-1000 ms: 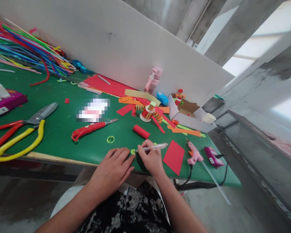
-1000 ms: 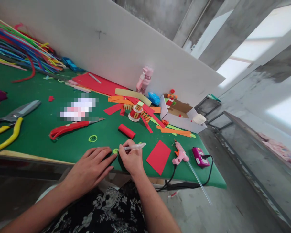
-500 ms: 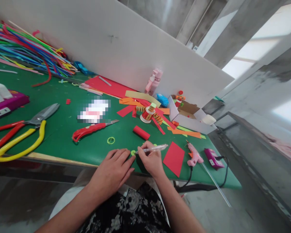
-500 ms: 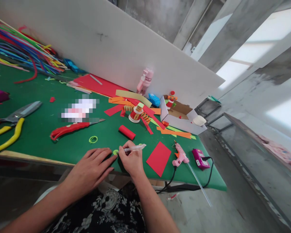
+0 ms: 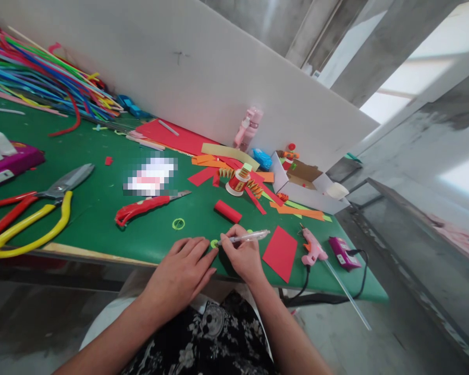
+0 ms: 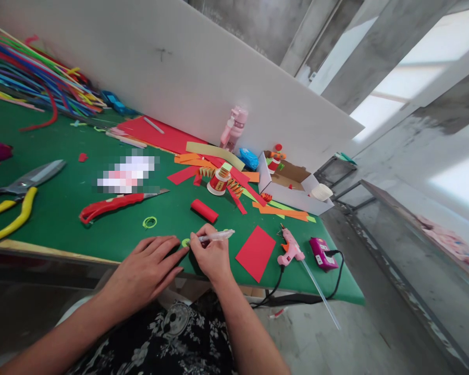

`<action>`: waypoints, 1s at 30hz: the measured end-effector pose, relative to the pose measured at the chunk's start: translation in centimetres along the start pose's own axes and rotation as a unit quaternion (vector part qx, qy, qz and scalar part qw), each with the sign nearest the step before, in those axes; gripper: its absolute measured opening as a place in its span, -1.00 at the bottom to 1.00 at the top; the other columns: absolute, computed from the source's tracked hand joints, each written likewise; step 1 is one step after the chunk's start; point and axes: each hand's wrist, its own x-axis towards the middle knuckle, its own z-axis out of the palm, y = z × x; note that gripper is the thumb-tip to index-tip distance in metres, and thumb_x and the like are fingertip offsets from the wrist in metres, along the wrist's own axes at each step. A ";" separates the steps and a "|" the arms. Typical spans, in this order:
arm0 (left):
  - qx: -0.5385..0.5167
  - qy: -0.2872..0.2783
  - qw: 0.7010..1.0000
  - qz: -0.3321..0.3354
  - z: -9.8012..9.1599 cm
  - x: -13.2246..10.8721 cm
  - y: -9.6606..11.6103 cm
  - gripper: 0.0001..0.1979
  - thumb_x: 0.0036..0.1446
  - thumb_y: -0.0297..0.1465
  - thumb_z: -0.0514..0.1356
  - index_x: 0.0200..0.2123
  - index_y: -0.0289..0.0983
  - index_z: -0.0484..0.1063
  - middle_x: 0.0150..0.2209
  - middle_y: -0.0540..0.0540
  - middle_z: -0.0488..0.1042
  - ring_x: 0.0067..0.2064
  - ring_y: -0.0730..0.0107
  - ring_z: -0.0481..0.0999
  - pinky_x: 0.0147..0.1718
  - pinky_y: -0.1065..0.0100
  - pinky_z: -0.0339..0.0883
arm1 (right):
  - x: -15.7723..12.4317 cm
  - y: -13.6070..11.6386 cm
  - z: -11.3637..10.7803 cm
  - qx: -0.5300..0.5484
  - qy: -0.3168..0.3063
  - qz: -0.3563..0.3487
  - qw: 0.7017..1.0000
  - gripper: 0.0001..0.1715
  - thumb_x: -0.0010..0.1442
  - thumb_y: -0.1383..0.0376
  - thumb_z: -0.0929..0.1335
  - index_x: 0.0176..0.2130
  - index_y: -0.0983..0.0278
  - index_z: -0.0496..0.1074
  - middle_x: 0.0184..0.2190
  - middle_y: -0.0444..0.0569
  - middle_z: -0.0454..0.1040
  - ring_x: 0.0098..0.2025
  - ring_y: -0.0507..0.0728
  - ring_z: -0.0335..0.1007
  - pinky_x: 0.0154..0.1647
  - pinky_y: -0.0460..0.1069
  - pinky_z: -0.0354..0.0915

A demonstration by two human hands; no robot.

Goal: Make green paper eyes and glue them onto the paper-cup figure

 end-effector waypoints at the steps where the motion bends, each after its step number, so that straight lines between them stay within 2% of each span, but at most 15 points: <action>1: 0.000 -0.001 1.000 -0.001 0.0 0.0 0.0 -0.69 0.34 -0.38 0.00 -0.02 -0.34 0.48 -0.08 -0.24 0.54 -0.02 0.12 0.46 -0.02 0.13 0.20 | 0.0 0.0 0.0 0.000 -0.001 0.000 1.000 -0.71 0.12 0.15 0.30 -0.56 0.19 0.23 -0.66 -0.21 0.24 -0.59 0.01 0.18 -0.55 -0.10 0.15; 30: -0.010 -0.026 1.000 -0.010 0.3 -0.3 0.0 -0.69 0.32 -0.38 0.04 0.01 -0.32 0.48 -0.05 -0.24 0.52 0.01 0.11 0.46 0.00 0.11 0.24 | -0.1 -0.2 0.0 -0.004 0.002 0.003 1.000 -0.70 0.12 0.16 0.30 -0.57 0.19 0.23 -0.66 -0.21 0.25 -0.59 0.01 0.19 -0.54 -0.09 0.17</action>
